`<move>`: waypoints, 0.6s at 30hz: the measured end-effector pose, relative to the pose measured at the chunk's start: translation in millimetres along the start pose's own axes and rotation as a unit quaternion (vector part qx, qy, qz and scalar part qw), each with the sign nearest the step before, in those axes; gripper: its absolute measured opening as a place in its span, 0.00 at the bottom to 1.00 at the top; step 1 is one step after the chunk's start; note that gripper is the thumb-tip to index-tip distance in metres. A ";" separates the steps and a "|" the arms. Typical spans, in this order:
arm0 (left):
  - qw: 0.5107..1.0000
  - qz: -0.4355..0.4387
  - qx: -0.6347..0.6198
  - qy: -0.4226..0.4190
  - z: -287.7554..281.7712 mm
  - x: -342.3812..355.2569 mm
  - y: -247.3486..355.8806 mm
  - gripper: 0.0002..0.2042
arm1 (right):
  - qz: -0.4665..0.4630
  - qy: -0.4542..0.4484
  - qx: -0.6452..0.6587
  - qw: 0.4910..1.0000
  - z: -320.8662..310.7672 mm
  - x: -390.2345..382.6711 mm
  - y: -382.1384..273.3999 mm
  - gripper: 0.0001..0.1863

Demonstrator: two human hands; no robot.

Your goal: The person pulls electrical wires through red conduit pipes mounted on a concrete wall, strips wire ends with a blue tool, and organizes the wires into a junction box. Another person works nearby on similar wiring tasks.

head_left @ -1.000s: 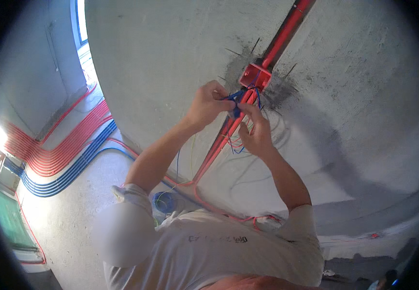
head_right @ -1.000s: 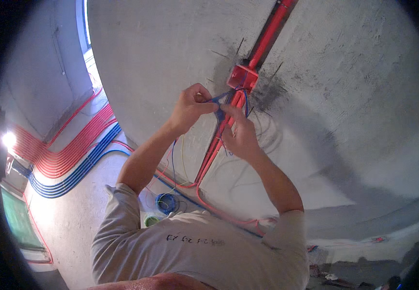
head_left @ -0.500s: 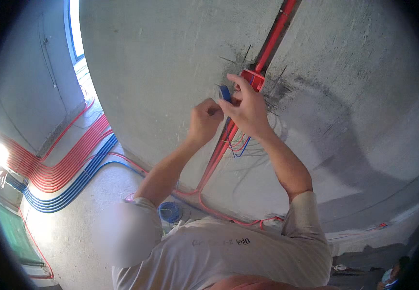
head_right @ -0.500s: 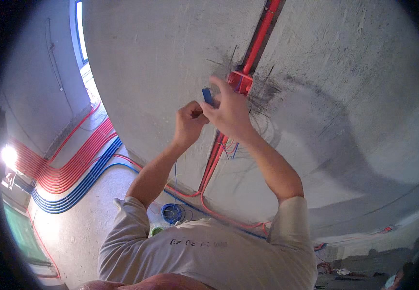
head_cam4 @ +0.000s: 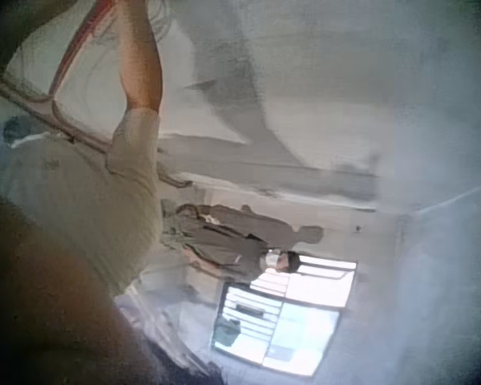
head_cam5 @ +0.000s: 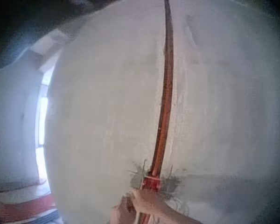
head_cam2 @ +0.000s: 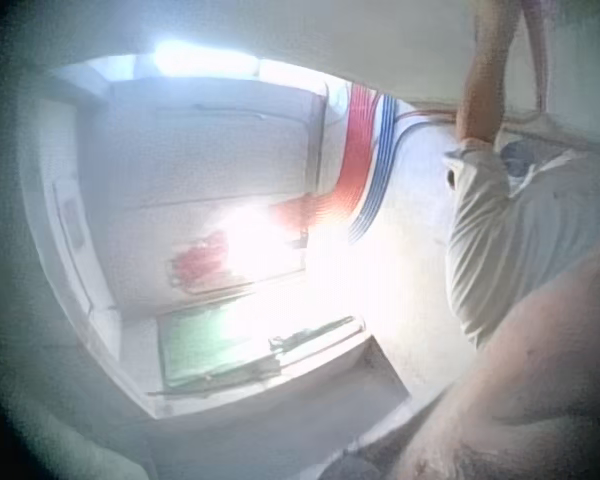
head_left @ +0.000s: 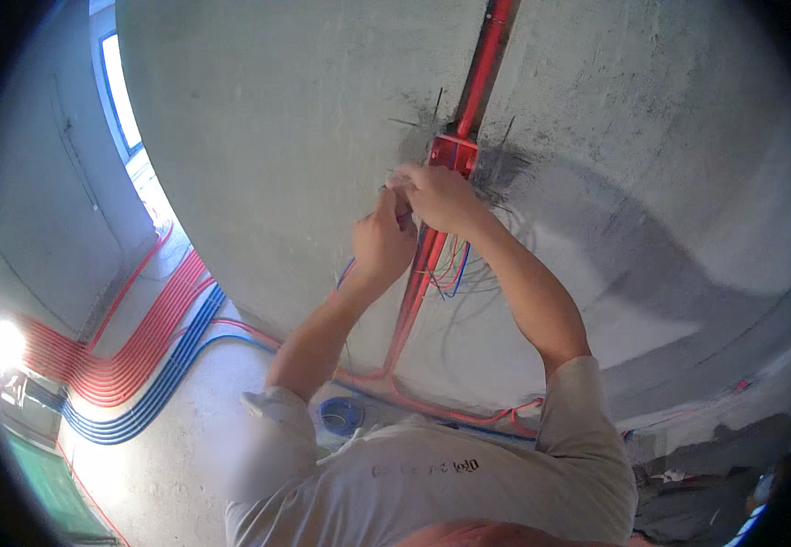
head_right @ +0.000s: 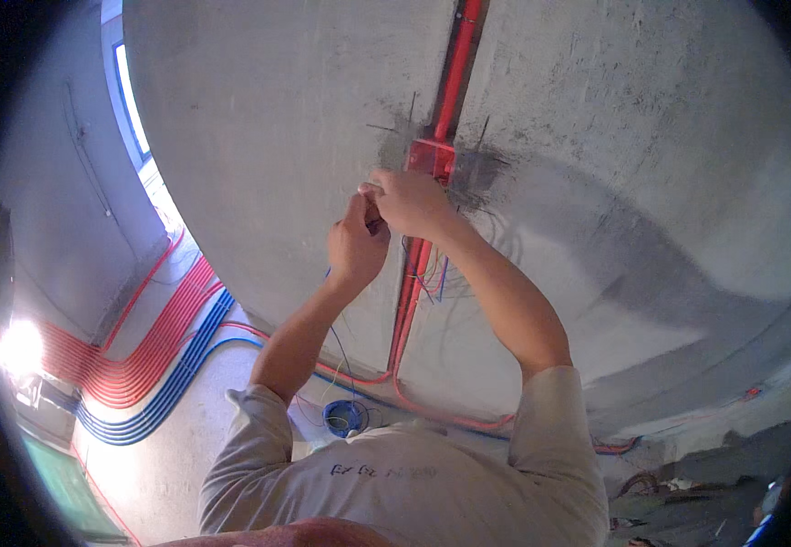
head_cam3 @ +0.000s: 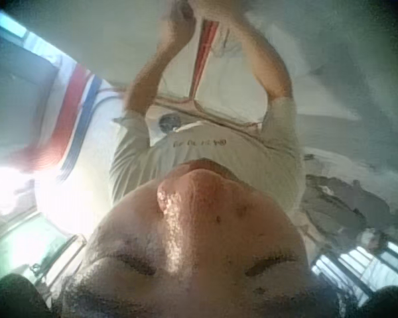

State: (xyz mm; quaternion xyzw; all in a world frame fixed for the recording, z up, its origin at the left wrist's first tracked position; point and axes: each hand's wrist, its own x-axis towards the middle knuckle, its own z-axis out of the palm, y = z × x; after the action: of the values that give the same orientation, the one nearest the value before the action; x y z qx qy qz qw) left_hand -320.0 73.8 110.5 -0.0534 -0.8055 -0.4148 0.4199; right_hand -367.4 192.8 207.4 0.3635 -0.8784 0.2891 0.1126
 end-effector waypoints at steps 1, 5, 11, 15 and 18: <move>0.998 -0.019 -0.060 -0.003 3.1 -5.0 1.0 0.11 | -0.010 -0.003 0.003 1.000 8.0 8.4 7.2 0.23; 0.944 -0.142 -0.296 -0.020 -7.5 -7.2 -6.4 0.08 | 0.000 0.052 0.188 0.981 16.0 -20.1 -8.7 0.24; 0.835 -0.301 -0.444 -0.120 -19.3 2.4 -1.0 0.13 | 0.086 0.156 0.375 0.910 43.2 -100.0 23.1 0.22; 0.841 -0.286 -0.429 -0.165 -20.5 -6.3 4.1 0.13 | 0.130 0.061 0.230 0.963 59.8 -91.3 56.6 0.19; 0.898 -0.194 -0.358 -0.170 -22.6 -15.8 21.8 0.15 | 0.108 0.025 0.388 0.915 60.6 -82.5 53.5 0.17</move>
State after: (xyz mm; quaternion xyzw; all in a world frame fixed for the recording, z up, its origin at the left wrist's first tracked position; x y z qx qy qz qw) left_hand -286.1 76.0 119.6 -0.1125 -0.6565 -0.7326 0.1403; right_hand -345.7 234.8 102.0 0.2744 -0.7278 0.6267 -0.0470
